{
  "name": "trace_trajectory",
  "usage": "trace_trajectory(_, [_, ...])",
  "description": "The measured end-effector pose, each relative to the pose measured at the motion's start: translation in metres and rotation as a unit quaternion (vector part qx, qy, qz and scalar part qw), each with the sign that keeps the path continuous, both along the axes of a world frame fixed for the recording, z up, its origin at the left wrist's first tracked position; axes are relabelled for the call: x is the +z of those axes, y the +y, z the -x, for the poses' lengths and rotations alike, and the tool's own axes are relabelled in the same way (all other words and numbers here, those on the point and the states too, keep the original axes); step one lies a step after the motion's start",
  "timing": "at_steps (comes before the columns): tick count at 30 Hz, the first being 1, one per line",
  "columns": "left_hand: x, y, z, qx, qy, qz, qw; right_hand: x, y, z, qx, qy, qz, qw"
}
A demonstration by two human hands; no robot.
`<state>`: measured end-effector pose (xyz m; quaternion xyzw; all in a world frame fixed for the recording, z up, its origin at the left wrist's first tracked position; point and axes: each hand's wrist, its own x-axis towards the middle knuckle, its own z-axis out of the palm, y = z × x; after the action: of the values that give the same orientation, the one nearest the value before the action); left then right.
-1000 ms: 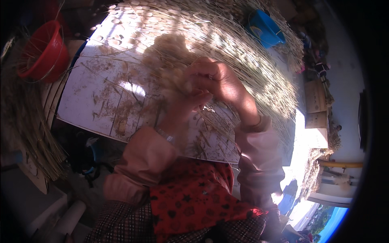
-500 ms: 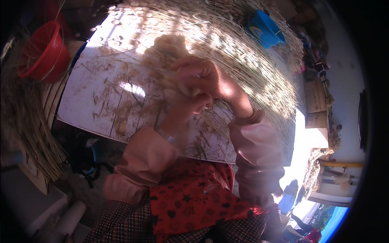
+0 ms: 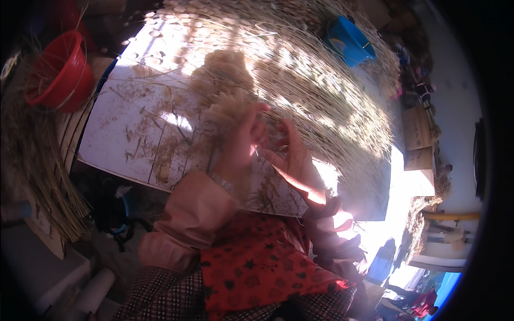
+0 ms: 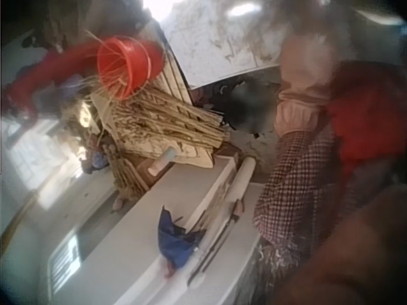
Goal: The person repeatedly picks up bundles of dried plant stems, rubs them against a flat surface to remove loose material, and places the processed stems into a nearby cardboard box. The person also occasionally adjusts the pile of stems on the table.
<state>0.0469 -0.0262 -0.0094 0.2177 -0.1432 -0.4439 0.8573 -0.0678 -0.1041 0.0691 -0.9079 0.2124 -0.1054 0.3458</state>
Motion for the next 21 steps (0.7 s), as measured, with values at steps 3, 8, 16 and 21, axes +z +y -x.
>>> trace_trajectory(3, [0.002, -0.005, 0.006, 0.030, 0.030, -0.040, 0.998, -0.004, 0.002, 0.026, 0.091, 0.108, -0.078, 0.987])
trace_trajectory(8, [-0.004, 0.001, -0.005, -0.036, 0.054, 0.000, 0.998, -0.044, 0.001, 0.022, 0.093, -0.005, 0.152, 0.984])
trace_trajectory(16, [-0.016, 0.002, -0.012, -0.062, 0.137, 0.033, 0.988, 0.002, -0.014, 0.037, 0.131, 0.083, -0.003, 0.988])
trace_trajectory(21, [-0.014, 0.003, -0.009, -0.045, 0.141, -0.028, 0.989, -0.021, -0.077, -0.007, 0.016, -0.056, -0.032, 0.998])
